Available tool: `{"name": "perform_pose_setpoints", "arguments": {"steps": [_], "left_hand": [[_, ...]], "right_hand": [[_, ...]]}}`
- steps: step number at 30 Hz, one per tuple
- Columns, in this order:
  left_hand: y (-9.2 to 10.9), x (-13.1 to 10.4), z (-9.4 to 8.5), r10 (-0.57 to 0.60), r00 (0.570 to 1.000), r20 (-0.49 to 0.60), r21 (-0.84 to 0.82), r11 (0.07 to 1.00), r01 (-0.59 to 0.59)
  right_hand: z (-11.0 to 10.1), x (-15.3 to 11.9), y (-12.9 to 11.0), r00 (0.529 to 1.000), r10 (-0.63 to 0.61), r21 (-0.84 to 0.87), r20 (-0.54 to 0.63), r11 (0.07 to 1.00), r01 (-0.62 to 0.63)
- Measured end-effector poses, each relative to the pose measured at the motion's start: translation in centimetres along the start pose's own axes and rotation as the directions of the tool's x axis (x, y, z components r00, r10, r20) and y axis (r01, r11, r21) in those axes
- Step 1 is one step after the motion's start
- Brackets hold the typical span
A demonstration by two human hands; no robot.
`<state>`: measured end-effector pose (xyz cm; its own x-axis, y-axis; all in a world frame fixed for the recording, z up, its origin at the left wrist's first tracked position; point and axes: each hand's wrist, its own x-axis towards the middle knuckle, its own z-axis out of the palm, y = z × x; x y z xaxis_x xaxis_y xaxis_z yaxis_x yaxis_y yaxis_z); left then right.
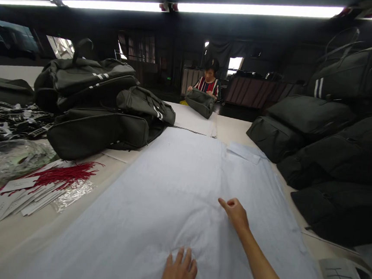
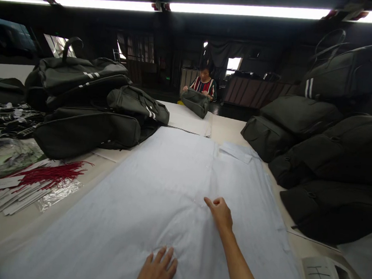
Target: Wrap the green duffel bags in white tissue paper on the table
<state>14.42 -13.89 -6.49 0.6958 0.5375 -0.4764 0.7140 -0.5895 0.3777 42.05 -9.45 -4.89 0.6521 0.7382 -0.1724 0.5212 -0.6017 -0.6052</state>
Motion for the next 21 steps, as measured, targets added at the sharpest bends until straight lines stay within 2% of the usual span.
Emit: {"name": "perform_pose_setpoints", "arguments": {"steps": [3, 5, 7, 9, 11, 13, 16, 19, 21], "left_hand": [[-0.2, -0.1, 0.1, 0.028, 1.0, 0.002, 0.079, 0.996, -0.028], [-0.3, 0.1, 0.5, 0.027, 1.0, -0.012, 0.148, 0.989, -0.025], [-0.1, 0.0, 0.5, 0.0, 1.0, -0.025, 0.219, 0.976, 0.005], [0.3, -0.3, 0.0, -0.035, 0.999, -0.032, 0.285, 0.958, 0.042], [0.8, -0.9, -0.9, -0.044, 0.997, -0.065, 0.337, 0.939, 0.064], [1.1, -1.7, -1.8, -0.005, 0.991, -0.131, 0.382, 0.923, 0.056], [1.4, -2.9, -2.4, 0.12, 0.963, -0.241, 0.441, 0.897, -0.001], [2.0, -4.2, -2.2, 0.181, 0.939, -0.292, 0.465, 0.885, -0.026], [2.7, -4.9, -1.6, 0.176, 0.947, -0.269, 0.448, 0.893, -0.039]], "right_hand": [[-2.9, -6.0, 4.2, 0.992, 0.061, 0.142, -0.114, 0.989, -0.045], [-6.5, -10.6, 8.7, 0.964, 0.124, 0.226, -0.236, 0.972, -0.07], [-11.3, -15.2, 13.9, 0.894, 0.24, 0.295, -0.378, 0.947, -0.13], [-16.5, -19.2, 18.8, 0.793, 0.366, 0.334, -0.487, 0.917, -0.218], [-20.9, -21.9, 22.7, 0.716, 0.465, 0.379, -0.521, 0.877, -0.294], [-23.6, -22.8, 25.4, 0.698, 0.531, 0.442, -0.481, 0.834, -0.329], [-24.2, -21.6, 27.4, 0.772, 0.536, 0.541, -0.342, 0.784, -0.305], [-22.5, -19.5, 27.8, 0.849, 0.48, 0.598, -0.222, 0.755, -0.271], [-21.5, -18.6, 27.7, 0.869, 0.46, 0.609, -0.18, 0.746, -0.269]]}}
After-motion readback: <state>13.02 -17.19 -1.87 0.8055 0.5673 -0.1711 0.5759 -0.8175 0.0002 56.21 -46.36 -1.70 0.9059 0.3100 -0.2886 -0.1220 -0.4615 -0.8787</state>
